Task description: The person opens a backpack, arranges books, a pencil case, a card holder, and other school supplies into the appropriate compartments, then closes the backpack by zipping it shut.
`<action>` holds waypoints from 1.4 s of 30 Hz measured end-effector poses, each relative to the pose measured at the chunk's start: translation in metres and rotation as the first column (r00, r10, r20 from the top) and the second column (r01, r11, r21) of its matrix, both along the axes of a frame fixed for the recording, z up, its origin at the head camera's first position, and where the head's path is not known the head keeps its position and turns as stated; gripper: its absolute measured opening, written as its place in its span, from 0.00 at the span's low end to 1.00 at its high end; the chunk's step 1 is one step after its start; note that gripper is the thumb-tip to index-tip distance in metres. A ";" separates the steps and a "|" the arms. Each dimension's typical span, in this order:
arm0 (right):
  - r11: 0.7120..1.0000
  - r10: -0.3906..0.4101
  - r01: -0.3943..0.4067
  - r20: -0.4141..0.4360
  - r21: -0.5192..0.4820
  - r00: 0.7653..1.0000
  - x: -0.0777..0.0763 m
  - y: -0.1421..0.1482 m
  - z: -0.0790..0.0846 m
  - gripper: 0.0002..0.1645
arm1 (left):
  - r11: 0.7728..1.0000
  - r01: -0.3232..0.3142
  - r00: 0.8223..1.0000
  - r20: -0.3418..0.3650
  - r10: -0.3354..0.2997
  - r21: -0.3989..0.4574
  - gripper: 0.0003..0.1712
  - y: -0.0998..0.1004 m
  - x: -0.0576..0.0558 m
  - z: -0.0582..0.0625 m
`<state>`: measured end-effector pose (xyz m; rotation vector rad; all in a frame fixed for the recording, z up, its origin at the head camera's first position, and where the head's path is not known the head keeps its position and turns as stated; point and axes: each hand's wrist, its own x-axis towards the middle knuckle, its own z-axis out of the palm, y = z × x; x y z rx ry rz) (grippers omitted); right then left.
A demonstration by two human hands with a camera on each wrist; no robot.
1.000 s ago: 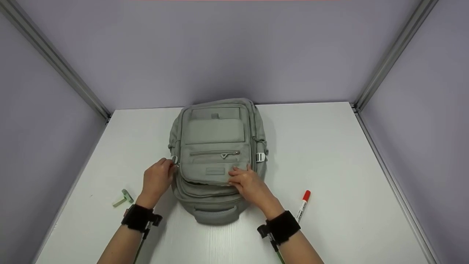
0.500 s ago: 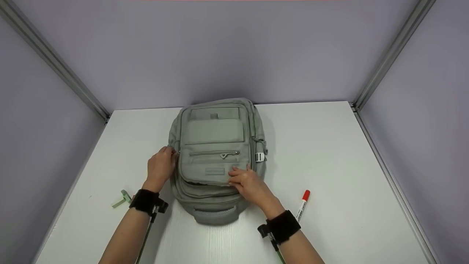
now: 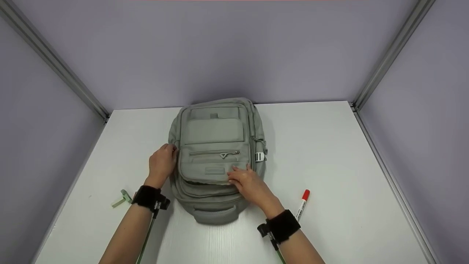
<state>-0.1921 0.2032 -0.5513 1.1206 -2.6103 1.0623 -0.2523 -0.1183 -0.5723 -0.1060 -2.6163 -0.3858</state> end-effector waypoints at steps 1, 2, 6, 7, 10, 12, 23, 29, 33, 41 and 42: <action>1.000 -0.006 0.006 0.008 -0.001 1.000 0.000 0.000 0.001 0.06 | 1.000 0.005 1.000 -0.006 -0.005 -0.002 0.10 0.000 0.001 0.001; 1.000 -0.011 0.011 0.013 0.001 1.000 0.000 0.000 0.001 0.06 | 1.000 0.011 1.000 -0.013 -0.011 -0.006 0.09 0.001 0.001 0.002; 0.999 -0.033 0.033 0.030 0.014 0.999 0.000 0.000 0.005 0.08 | 0.998 0.056 0.998 -0.017 -0.056 -0.007 0.07 0.003 0.008 0.006; 0.999 -0.040 0.039 0.036 0.018 0.999 0.000 -0.001 0.007 0.09 | 0.997 0.076 0.997 -0.015 -0.076 0.006 0.08 0.004 0.011 0.007; 0.998 -0.057 0.056 0.038 0.029 0.998 -0.001 -0.001 0.012 0.11 | 0.985 0.160 0.987 -0.016 -0.159 0.067 0.12 0.007 0.020 0.011; 0.997 -0.064 0.063 0.035 0.037 0.997 -0.001 -0.001 0.016 0.10 | 0.965 0.232 0.973 -0.025 -0.230 0.123 0.13 0.008 0.026 0.013; 0.996 -0.084 0.084 0.010 -0.010 0.996 -0.004 -0.001 0.032 0.12 | 0.799 0.594 0.805 -0.060 -0.591 0.093 0.20 0.017 0.057 0.019; 0.996 -0.083 0.082 -0.019 -0.018 0.996 -0.006 -0.002 0.034 0.11 | 0.810 0.586 0.807 -0.077 -0.586 -0.019 0.17 0.017 0.059 0.017; 0.997 -0.073 0.072 -0.040 -0.026 0.997 -0.007 -0.002 0.032 0.11 | 0.805 0.586 0.791 -0.146 -0.594 -0.096 0.12 0.017 0.057 0.017; 0.996 -0.076 0.073 -0.043 -0.055 0.996 -0.009 0.001 0.029 0.10 | 0.814 0.559 0.785 -0.214 -0.581 -0.160 0.09 0.022 0.061 0.019; 0.995 -0.080 0.077 -0.041 -0.055 0.996 -0.008 0.001 0.029 0.10 | 0.813 0.558 0.783 -0.220 -0.582 -0.166 0.08 0.023 0.062 0.019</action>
